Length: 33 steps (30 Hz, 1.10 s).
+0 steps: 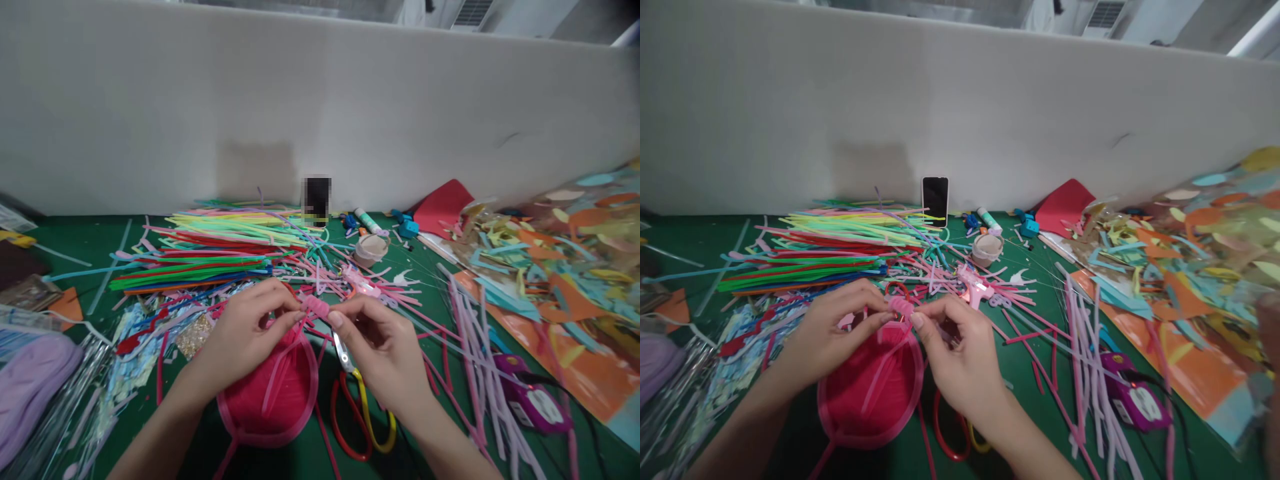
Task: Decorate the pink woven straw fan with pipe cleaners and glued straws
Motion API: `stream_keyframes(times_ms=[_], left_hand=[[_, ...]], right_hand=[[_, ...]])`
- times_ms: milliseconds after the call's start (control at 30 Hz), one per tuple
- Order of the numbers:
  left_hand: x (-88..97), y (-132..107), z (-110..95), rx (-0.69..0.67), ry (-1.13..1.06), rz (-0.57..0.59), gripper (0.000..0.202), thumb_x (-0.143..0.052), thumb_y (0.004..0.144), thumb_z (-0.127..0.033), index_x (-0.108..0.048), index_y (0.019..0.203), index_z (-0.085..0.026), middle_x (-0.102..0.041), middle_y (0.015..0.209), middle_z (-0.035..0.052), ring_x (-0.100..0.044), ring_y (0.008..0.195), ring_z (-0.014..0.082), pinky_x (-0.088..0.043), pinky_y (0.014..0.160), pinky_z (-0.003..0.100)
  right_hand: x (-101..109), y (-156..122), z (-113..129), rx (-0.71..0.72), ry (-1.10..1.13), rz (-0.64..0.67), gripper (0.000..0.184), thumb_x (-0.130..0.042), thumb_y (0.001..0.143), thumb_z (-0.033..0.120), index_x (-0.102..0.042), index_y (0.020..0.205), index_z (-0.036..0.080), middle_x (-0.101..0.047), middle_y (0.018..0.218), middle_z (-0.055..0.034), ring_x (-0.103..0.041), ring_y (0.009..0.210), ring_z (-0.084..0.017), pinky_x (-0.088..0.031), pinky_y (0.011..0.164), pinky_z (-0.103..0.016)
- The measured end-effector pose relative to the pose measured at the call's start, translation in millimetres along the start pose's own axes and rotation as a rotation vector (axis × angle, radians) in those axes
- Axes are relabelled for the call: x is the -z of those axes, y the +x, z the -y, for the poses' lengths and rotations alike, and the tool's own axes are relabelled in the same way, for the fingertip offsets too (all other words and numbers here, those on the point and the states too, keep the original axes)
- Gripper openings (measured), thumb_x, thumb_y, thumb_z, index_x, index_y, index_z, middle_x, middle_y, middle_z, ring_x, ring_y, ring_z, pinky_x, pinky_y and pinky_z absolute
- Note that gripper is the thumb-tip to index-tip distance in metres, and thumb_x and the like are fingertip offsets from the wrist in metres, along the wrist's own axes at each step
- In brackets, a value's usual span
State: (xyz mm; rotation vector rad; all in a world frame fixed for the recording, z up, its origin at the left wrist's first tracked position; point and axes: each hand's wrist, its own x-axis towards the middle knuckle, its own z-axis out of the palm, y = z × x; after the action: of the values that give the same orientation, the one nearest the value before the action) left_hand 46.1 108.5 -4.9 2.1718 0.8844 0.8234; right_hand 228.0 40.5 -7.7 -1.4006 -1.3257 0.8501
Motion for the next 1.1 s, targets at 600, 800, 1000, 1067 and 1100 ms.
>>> stream_keyframes(times_ms=[600,800,1000,1067,1100], left_hand=[[15.4,-1.7,6.1,-0.153,0.041,0.089,0.016,-0.057,0.092,-0.017,-0.071,0.086,-0.02,-0.062,0.091,0.0031,-0.061,0.085,0.0146,-0.048,0.076,0.024],[18.4,-2.9,0.5,-0.257,0.056,0.085,0.018,-0.055,0.094,-0.022,-0.073,0.088,-0.022,-0.066,0.087,0.0045,-0.06,0.082,0.0158,-0.048,0.073,0.026],[19.9,-4.7,-7.3,-0.315,0.007,0.07,0.022,-0.054,0.096,-0.027,-0.074,0.09,-0.023,-0.068,0.082,0.0052,-0.06,0.078,0.0156,-0.049,0.071,0.027],[19.8,-5.0,-7.4,-0.305,-0.005,0.079,0.023,-0.053,0.096,-0.028,-0.075,0.09,-0.023,-0.069,0.08,0.0052,-0.061,0.077,0.0156,-0.049,0.071,0.028],[19.4,-5.1,-6.4,-0.29,-0.004,0.088,0.023,-0.054,0.096,-0.028,-0.075,0.089,-0.023,-0.069,0.08,0.0052,-0.061,0.076,0.0157,-0.049,0.071,0.028]], right_hand=[[14.4,1.2,7.9,-0.132,0.176,0.346,0.029,-0.063,0.088,0.041,-0.062,0.074,0.016,-0.054,0.064,0.0015,-0.044,0.056,-0.009,-0.034,0.05,-0.021],[19.2,3.8,11.6,-0.24,0.272,0.472,0.041,-0.067,0.08,0.056,-0.062,0.072,0.016,-0.053,0.061,0.0015,-0.043,0.056,-0.009,-0.035,0.051,-0.022],[18.4,1.7,4.4,-0.361,0.444,0.604,0.039,-0.073,0.076,0.052,-0.061,0.071,0.015,-0.054,0.057,0.0031,-0.038,0.05,-0.006,-0.03,0.047,-0.019],[17.2,0.7,0.2,-0.407,0.505,0.64,0.037,-0.073,0.077,0.05,-0.061,0.072,0.015,-0.054,0.056,0.0036,-0.036,0.047,-0.005,-0.027,0.044,-0.018],[16.3,0.5,-1.7,-0.424,0.519,0.643,0.037,-0.073,0.078,0.05,-0.061,0.073,0.015,-0.055,0.056,0.0035,-0.036,0.046,-0.005,-0.026,0.043,-0.018]])
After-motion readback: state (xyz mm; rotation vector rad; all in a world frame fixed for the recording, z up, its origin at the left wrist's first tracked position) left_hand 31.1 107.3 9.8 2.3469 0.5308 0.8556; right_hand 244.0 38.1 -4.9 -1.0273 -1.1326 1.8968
